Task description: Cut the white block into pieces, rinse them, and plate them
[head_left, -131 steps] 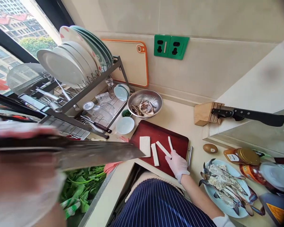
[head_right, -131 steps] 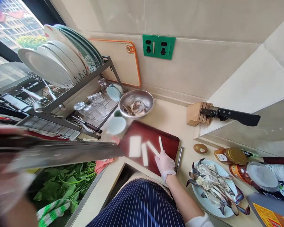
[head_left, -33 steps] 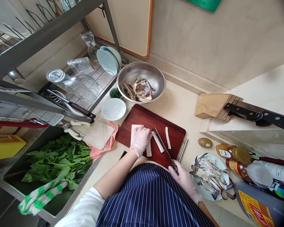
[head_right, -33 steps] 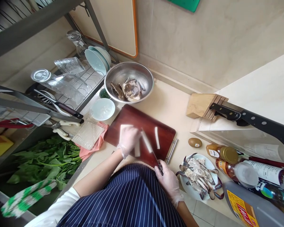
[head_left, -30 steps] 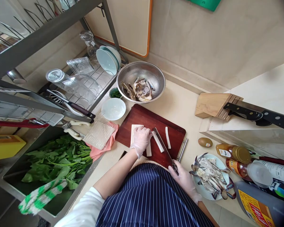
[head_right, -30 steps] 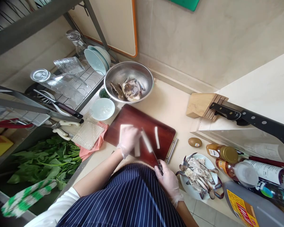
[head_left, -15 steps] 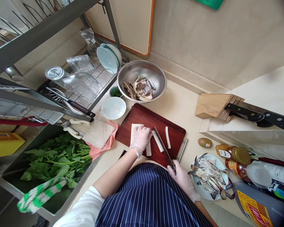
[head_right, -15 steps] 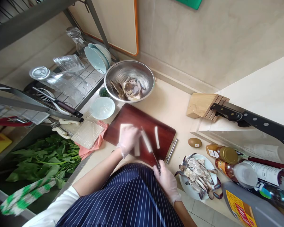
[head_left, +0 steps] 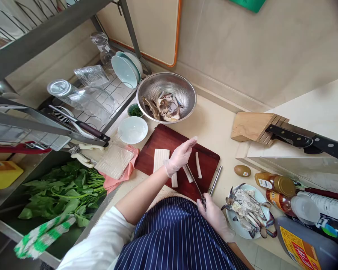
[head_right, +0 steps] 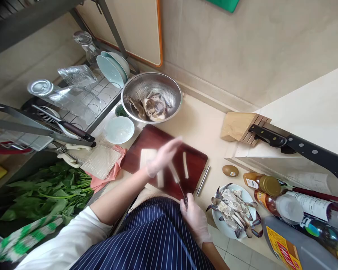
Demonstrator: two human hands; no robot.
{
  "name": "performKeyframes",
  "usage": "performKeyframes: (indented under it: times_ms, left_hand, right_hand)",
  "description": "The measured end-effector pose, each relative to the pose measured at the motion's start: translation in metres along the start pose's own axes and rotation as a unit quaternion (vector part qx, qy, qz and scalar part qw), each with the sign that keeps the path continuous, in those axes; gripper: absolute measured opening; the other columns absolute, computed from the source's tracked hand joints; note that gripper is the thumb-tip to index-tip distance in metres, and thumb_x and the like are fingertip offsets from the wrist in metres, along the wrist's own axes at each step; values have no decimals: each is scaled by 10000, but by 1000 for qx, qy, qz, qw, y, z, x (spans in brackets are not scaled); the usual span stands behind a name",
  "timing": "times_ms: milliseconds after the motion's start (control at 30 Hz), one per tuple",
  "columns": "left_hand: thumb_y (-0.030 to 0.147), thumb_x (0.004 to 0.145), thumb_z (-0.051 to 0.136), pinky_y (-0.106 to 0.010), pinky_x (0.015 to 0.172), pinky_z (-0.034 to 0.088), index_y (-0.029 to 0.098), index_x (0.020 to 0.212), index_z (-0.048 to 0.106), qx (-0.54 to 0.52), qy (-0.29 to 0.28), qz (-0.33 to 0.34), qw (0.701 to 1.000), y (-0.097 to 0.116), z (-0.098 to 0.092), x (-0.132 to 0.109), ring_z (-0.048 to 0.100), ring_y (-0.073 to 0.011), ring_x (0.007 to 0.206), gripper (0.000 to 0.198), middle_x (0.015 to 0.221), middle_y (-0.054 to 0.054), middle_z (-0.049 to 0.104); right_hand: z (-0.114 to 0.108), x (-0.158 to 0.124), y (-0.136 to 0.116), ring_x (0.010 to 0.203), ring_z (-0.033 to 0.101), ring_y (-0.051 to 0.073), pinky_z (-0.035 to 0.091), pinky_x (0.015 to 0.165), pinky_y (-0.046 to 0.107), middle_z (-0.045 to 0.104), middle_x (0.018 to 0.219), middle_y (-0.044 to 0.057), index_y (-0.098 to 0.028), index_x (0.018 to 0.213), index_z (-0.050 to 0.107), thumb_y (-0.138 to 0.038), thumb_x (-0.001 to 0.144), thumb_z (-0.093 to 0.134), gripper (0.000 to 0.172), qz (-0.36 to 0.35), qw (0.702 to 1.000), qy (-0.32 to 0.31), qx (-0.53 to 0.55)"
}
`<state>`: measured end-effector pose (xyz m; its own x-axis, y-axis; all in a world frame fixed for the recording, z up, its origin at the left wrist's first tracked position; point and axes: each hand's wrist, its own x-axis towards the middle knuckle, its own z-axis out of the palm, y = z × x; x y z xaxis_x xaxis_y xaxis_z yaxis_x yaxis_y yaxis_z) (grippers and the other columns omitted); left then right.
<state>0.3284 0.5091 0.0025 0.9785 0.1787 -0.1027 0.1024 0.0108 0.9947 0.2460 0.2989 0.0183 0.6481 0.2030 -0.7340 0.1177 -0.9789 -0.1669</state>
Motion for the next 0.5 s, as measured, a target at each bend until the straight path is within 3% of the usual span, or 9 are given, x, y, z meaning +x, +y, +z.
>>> performKeyframes:
  times_ms: [133,500]
  left_hand:
    - [193,912,440,-427,1097,373,182,1243,568,-20,-1,2,1000,-7,-1,0,531,-210,1219,355,1332,-75,565]
    - [145,930,395,-420,1073,409,226,1213,596,-28,-26,146,989,-33,-9,13,542,-181,1204,356,1267,-62,616]
  right_hand:
    - [3,2,1,761,681,201,376,563,230,703,796,55,-213,1044,520,-375,952,298,290,11,1000,5,-8]
    - [18,6,6,628,660,179,322,478,231,691,719,27,-227,895,544,-365,927,335,252,3,999,37,-21]
